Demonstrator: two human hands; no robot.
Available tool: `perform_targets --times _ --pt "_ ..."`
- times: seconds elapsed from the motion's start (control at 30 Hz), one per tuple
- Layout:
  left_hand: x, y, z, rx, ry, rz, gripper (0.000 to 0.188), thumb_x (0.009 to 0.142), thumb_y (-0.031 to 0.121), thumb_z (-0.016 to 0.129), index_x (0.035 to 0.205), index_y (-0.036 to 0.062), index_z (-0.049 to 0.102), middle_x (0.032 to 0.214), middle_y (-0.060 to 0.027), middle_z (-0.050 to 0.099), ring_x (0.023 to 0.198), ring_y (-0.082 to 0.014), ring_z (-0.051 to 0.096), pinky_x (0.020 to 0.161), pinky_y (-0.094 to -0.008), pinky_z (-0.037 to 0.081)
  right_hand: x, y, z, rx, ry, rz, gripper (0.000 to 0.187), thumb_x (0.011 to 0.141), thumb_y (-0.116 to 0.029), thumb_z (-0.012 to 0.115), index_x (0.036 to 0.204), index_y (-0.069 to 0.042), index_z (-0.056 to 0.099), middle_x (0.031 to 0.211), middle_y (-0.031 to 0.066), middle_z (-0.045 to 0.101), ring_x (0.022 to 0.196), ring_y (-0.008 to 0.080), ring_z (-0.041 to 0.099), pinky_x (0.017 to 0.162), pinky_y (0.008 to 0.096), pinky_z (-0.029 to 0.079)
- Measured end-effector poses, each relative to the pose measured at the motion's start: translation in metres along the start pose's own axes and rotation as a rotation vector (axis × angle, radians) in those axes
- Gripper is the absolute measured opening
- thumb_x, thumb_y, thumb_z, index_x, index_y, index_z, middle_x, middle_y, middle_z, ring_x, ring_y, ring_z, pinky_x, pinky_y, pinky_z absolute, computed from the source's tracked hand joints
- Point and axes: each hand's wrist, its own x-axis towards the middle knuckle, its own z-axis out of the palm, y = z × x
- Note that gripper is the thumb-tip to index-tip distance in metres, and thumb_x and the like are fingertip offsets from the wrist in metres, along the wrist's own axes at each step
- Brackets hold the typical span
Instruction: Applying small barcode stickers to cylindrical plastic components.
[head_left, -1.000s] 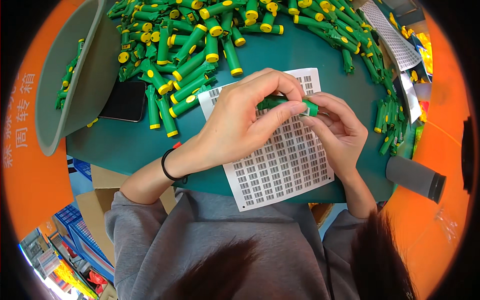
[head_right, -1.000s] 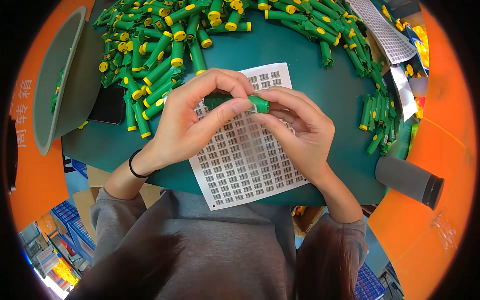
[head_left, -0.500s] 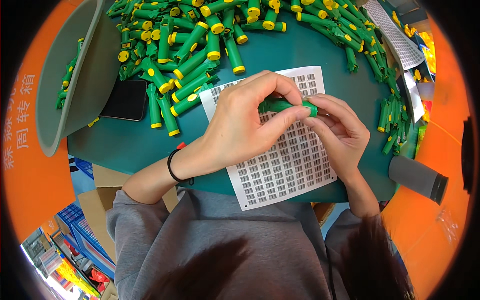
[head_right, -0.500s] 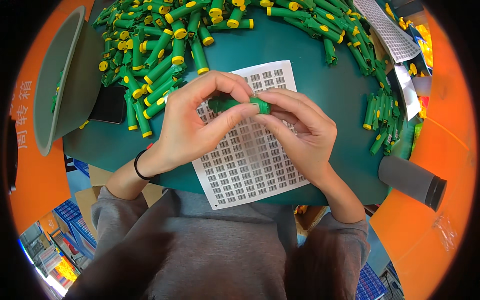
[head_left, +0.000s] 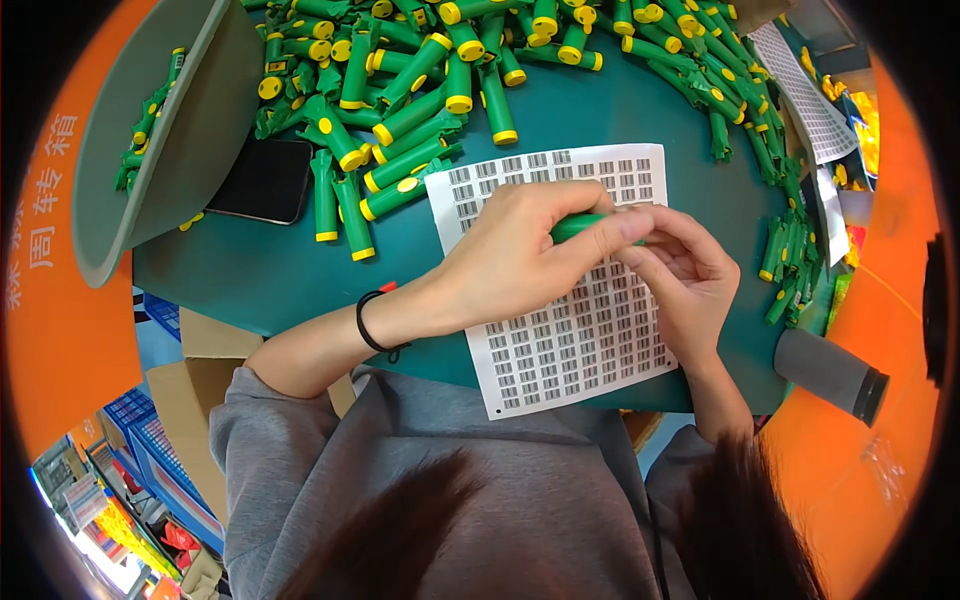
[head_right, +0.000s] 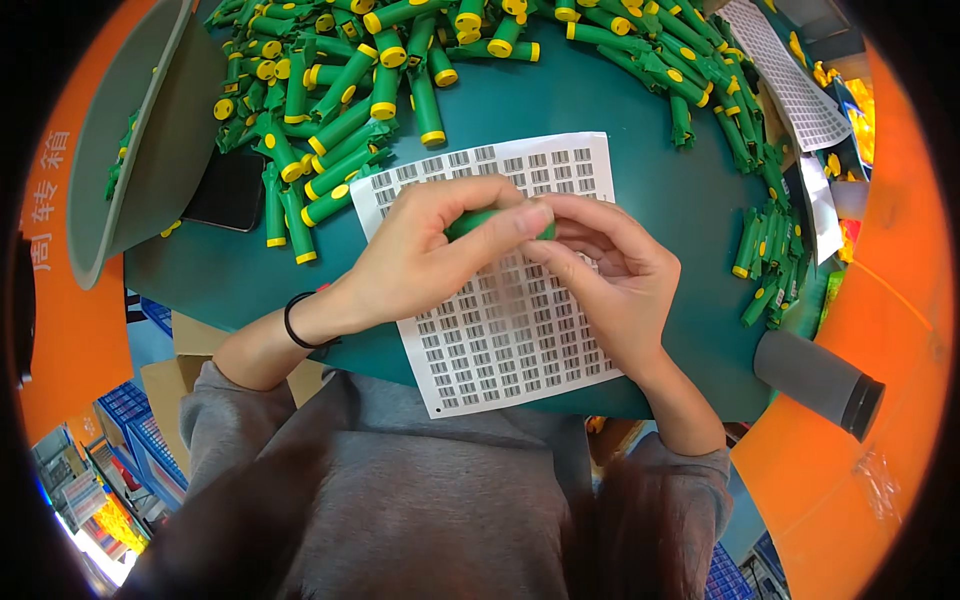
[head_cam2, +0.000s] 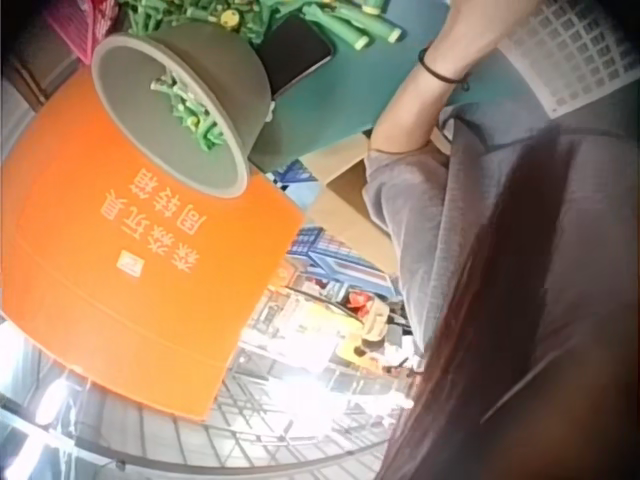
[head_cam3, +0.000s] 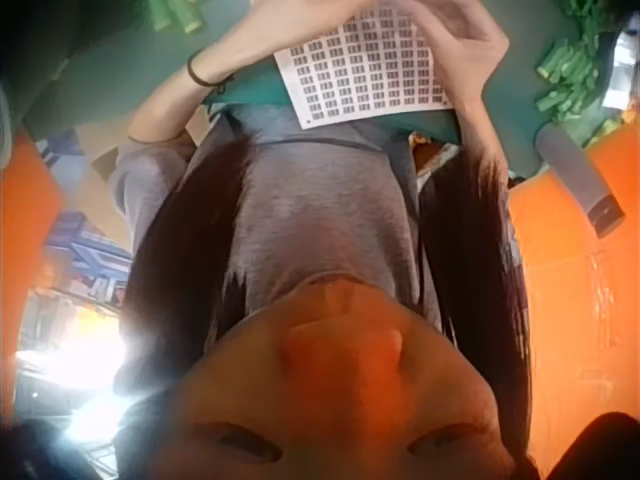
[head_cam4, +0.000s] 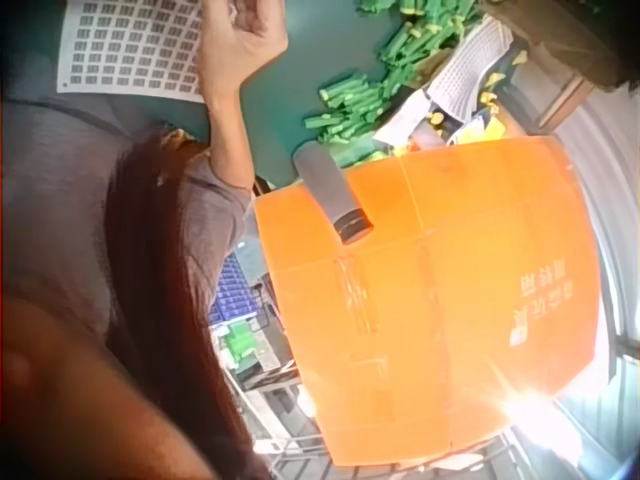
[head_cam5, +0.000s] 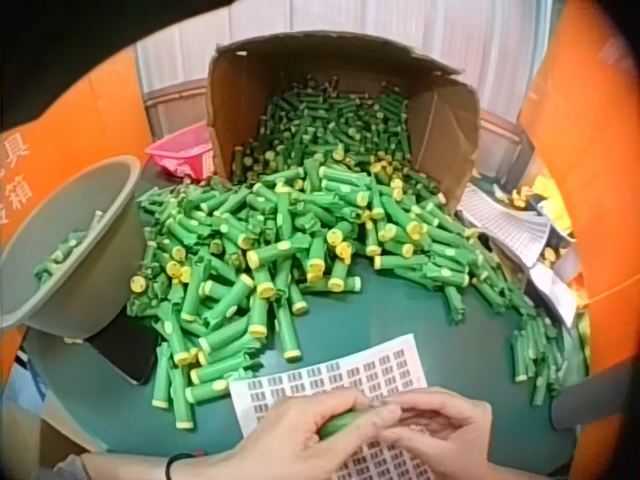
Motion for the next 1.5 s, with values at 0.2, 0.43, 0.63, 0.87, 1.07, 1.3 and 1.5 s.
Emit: perform_targets --times 0.2,0.43,0.63,0.87,1.07,1.3,1.5 --pt "-0.003 -0.005 -0.001 -0.229 0.110 -0.055 0.039 0.105 0.033 0.051 0.093 0.0003 0.068 0.065 -0.0056 0.061 0.058 -0.0108 0.056 0.054 -0.0303 0.044 0.003 -0.001 -0.001 0.078 0.008 0.096 0.038 0.085 0.011 0.069 0.122 0.007 0.062 0.110 0.0141 0.069 0.097 0.0171 0.068 0.084 0.0282 0.056" --pt "-0.002 0.005 -0.007 -0.061 -0.032 -0.004 0.030 0.105 0.027 0.054 0.111 0.0010 0.068 0.084 -0.0008 0.065 0.076 -0.0051 0.055 0.068 -0.0233 0.046 0.005 0.006 -0.012 0.164 0.007 0.071 0.036 0.086 0.008 0.070 0.122 0.006 0.063 0.114 0.0148 0.068 0.102 0.0177 0.067 0.088 0.0300 0.057" --pt "0.006 -0.008 -0.032 0.228 0.242 0.171 0.029 0.097 0.026 0.064 0.111 0.0000 0.067 0.088 -0.0073 0.067 0.083 -0.0196 0.061 0.074 -0.0338 0.049 -0.001 -0.005 -0.073 -0.244 0.286 -0.076 0.030 0.090 -0.001 0.071 0.119 0.003 0.065 0.113 0.0106 0.069 0.101 0.0143 0.065 0.089 0.0271 0.052" --pt "0.008 -0.018 -0.034 0.767 0.256 0.281 0.029 0.085 0.020 0.074 0.109 0.0038 0.069 0.090 -0.0117 0.069 0.089 -0.0290 0.064 0.079 -0.0403 0.050 0.018 -0.015 -0.101 -1.218 0.573 -0.358 0.039 0.089 -0.014 0.074 0.125 -0.004 0.064 0.123 0.0094 0.064 0.116 0.0248 0.059 0.101 0.0361 0.045" --pt "0.010 -0.025 -0.037 0.611 0.187 0.314 0.017 0.083 0.017 0.075 0.098 0.0084 0.075 0.086 -0.0071 0.071 0.084 -0.0261 0.065 0.079 -0.0375 0.050 0.035 0.018 -0.045 -0.523 -0.047 0.005 0.026 0.093 -0.009 0.069 0.118 0.000 0.066 0.109 0.0072 0.068 0.099 0.0148 0.062 0.089 0.0271 0.048" --pt "0.007 -0.036 -0.033 0.725 0.349 0.444 0.012 0.082 0.018 0.075 0.090 0.0089 0.077 0.093 -0.0019 0.072 0.088 -0.0226 0.064 0.081 -0.0372 0.049 0.021 0.035 -0.025 -0.113 0.112 0.204 0.016 0.096 -0.009 0.068 0.105 0.004 0.071 0.090 0.0022 0.069 0.078 0.0041 0.061 0.069 0.0178 0.048" --pt "0.000 -0.037 -0.026 0.808 0.408 0.583 0.011 0.075 0.010 0.076 0.086 0.0096 0.073 0.095 0.0005 0.069 0.089 -0.0219 0.062 0.079 -0.0362 0.050 0.020 0.037 -0.023 -0.067 0.141 0.243 0.017 0.096 -0.010 0.068 0.105 0.005 0.070 0.090 0.0029 0.069 0.078 0.0045 0.061 0.069 0.0181 0.049"
